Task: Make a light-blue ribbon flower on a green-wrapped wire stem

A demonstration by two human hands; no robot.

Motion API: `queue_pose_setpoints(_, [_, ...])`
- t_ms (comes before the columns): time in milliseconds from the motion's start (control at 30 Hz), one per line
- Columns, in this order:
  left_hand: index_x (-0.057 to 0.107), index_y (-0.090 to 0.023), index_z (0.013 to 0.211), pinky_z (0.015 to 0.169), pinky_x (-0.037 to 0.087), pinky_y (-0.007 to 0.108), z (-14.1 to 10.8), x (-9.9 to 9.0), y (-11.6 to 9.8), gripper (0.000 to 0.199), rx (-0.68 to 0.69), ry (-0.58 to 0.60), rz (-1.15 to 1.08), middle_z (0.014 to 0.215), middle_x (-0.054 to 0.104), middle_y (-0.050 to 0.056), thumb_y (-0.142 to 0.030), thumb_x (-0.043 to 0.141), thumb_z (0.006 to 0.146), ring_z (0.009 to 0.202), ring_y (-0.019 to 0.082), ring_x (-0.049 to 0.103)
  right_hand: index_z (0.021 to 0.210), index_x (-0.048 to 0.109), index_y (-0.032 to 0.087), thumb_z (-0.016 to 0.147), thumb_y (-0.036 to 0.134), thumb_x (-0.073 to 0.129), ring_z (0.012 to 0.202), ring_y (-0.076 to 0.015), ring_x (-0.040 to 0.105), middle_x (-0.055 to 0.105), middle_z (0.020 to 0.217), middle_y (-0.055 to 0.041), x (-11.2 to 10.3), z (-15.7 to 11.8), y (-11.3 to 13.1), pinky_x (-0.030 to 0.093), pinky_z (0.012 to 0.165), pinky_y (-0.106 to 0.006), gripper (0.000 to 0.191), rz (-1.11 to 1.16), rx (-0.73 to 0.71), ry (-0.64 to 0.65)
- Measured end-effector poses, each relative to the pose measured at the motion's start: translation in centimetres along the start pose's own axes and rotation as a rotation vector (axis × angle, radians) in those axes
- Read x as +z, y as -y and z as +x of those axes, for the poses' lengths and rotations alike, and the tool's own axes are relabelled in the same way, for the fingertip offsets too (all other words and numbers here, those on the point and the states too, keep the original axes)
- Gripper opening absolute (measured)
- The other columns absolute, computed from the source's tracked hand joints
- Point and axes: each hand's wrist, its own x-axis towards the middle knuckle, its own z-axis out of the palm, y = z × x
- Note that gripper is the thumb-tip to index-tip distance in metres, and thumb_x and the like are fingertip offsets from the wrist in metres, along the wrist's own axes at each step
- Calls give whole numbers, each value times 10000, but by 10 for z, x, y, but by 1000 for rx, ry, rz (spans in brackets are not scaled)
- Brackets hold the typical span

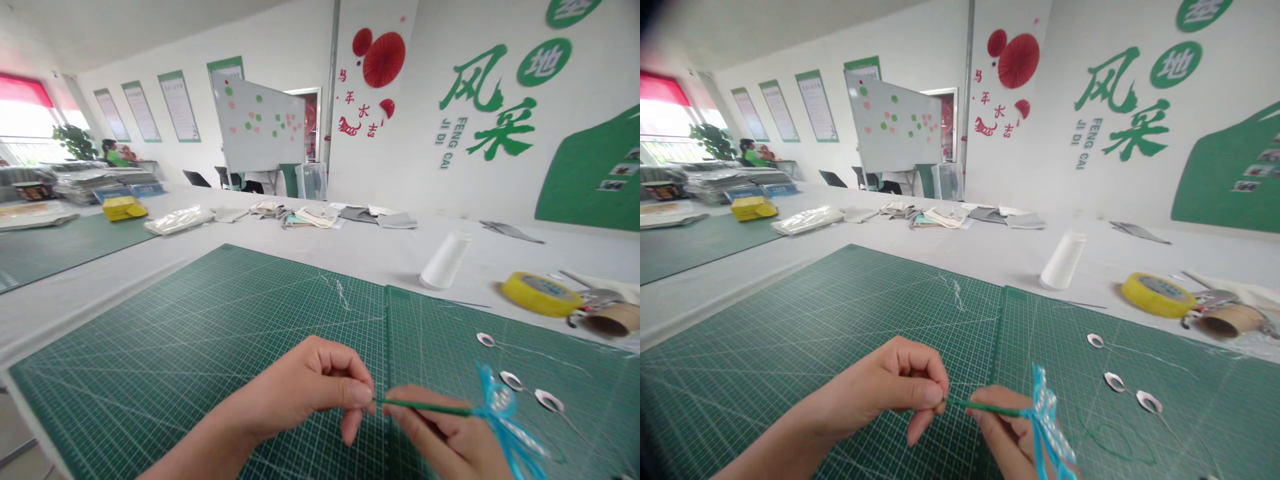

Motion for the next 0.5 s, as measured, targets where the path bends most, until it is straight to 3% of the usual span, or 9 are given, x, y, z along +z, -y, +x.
queue_pose_setpoints(100, [643, -151, 750, 552, 368, 198, -3, -1, 0, 90, -44, 114, 54, 529, 563, -42, -222, 613, 795, 487, 73, 502, 758, 678, 222, 941, 354, 431, 597, -176, 626, 662, 643, -2, -5, 3, -2, 494, 556, -247, 334, 10, -11, 41])
queue_pose_setpoints(233, [667, -183, 745, 457, 297, 180, -7, 0, -2, 88, -80, 167, 394, 511, 536, -65, -203, 602, 801, 452, 66, 449, 728, 648, 225, 940, 356, 448, 626, -162, 615, 643, 654, 15, -9, 5, -3, 487, 583, -231, 320, 42, 25, 72])
queue_pose_setpoints(500, [653, -212, 699, 620, 377, 175, -11, 6, -3, 146, 125, 34, 1092, 584, 593, -78, -108, 594, 784, 585, 72, 566, 756, 628, 253, 943, 259, 474, 593, -135, 643, 646, 637, 46, -17, 2, 6, 512, 570, -203, 242, -95, -141, -13])
